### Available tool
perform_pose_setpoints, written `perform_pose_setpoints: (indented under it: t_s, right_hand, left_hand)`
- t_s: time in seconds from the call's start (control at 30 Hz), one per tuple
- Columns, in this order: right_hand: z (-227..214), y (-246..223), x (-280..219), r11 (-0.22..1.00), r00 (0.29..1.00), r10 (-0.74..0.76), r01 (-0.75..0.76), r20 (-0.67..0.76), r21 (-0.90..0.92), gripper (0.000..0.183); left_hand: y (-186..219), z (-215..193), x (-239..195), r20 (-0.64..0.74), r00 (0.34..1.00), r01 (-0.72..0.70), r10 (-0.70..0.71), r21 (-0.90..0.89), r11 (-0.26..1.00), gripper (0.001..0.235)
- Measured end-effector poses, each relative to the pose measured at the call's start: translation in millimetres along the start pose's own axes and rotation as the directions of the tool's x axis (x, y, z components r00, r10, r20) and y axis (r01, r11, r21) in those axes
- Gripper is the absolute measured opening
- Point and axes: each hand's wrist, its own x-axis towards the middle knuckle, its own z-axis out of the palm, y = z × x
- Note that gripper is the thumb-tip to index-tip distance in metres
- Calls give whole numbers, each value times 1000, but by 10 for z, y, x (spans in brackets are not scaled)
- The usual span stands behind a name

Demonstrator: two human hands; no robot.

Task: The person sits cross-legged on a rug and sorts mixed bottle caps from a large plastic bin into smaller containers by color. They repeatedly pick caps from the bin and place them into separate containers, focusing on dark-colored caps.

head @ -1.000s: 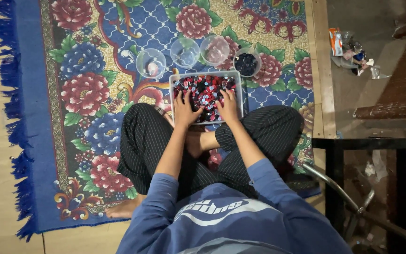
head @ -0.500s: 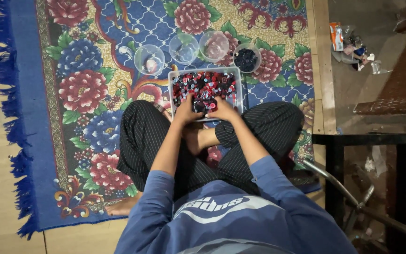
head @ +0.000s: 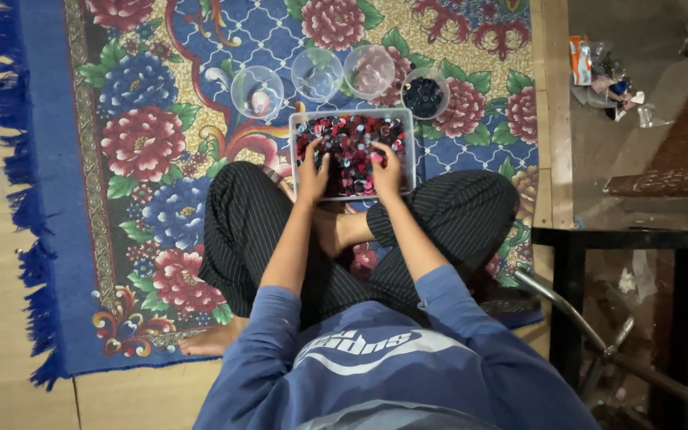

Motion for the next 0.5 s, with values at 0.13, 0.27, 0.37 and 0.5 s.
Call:
perform_pose_setpoints:
  t_s: [0.13, 0.27, 0.37, 0.5]
  right_hand:
    - [-28, 94, -50, 998, 1000, -10, 9, -5, -54, 39]
    - [27, 290, -32, 937, 973, -231, 229, 23, -265, 45]
    - [65, 195, -84, 858, 947, -312, 317, 79, -404, 45]
    - [129, 144, -128, 814, 932, -338, 358, 129, -457, 44]
  left_hand:
    - [-11, 12, -61, -26, 999, -41, 43, 64, 997, 46]
    - [-199, 93, -27, -46, 991, -109, 125, 250, 962, 48]
    - [-558, 212, 57, -50, 982, -148, 180, 378, 914, 49]
    - [-587, 265, 28, -70, 972, -156, 223, 516, 842, 46]
